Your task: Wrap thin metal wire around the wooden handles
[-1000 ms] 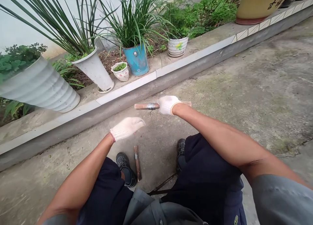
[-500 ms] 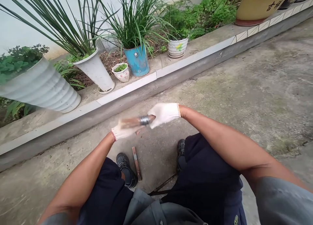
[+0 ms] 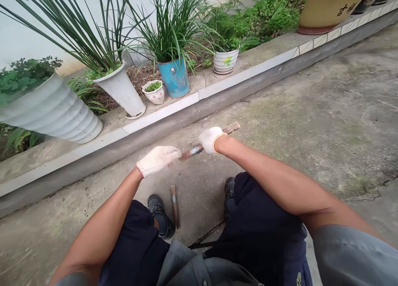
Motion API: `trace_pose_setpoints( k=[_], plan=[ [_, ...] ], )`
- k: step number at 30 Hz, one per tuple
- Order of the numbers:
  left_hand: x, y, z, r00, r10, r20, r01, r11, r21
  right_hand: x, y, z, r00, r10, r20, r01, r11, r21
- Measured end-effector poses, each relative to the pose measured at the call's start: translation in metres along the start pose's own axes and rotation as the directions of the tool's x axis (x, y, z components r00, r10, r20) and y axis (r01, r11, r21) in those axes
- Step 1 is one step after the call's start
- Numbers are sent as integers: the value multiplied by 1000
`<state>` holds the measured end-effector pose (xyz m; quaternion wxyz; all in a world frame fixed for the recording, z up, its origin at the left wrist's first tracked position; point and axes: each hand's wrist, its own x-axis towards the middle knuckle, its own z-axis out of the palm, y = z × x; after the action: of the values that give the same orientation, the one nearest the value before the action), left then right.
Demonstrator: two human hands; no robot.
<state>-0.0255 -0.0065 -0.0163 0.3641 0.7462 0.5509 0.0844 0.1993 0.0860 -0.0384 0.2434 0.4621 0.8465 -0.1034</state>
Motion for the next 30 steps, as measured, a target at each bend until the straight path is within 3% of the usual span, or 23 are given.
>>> trace_pose_setpoints(
  k=[2, 5, 7, 8, 10, 12, 14, 17, 21, 23, 26, 28, 30],
  plan=[
    [0, -1, -2, 1000, -1, 9, 1, 1000, 21, -7, -8, 10, 968, -234, 96, 237, 971, -18],
    [0, -2, -2, 999, 4, 50, -4, 1000, -1, -24, -12, 15, 809, -557, 189, 538, 831, 142],
    [-1, -3, 1, 996, 9, 85, -6, 999, -42, -35, -9, 9, 729, -667, 152, 615, 737, 280],
    [-2, -3, 3, 994, 17, 106, -10, 998, -67, -39, -7, 4, 729, -676, 106, 617, 716, 328],
    [-3, -2, 6, 989, 32, 142, -16, 993, -114, -45, -3, -7, 797, -603, -2, 556, 734, 389],
    [-3, 0, 10, 987, 39, 153, -16, 989, -145, -44, 1, -16, 893, -436, -111, 436, 779, 451],
    [-3, 4, 11, 990, 49, 135, -26, 985, -168, -40, 3, -22, 950, -231, -209, 309, 781, 542],
    [-2, 8, 11, 992, 72, 102, -53, 982, -182, -28, 12, -26, 954, 37, -298, 167, 760, 628],
    [-4, 8, 9, 989, 48, 137, -25, 986, -164, -10, 33, -27, 890, 268, -368, -59, 870, 489],
    [-5, 6, 7, 990, 28, 141, -6, 988, -153, -1, 40, -25, 900, 302, -315, -164, 903, 397],
    [-7, 4, 3, 995, 14, 96, -4, 995, -104, 6, 36, -14, 957, 264, -119, -231, 944, 234],
    [-7, 3, -1, 999, 5, 51, -2, 997, -72, 4, 23, -4, 989, 150, 7, -150, 984, 93],
    [-6, 1, -5, 1000, -13, 9, 13, 998, -58, -2, 9, 6, 993, -50, 110, 52, 999, -14]
  ],
)
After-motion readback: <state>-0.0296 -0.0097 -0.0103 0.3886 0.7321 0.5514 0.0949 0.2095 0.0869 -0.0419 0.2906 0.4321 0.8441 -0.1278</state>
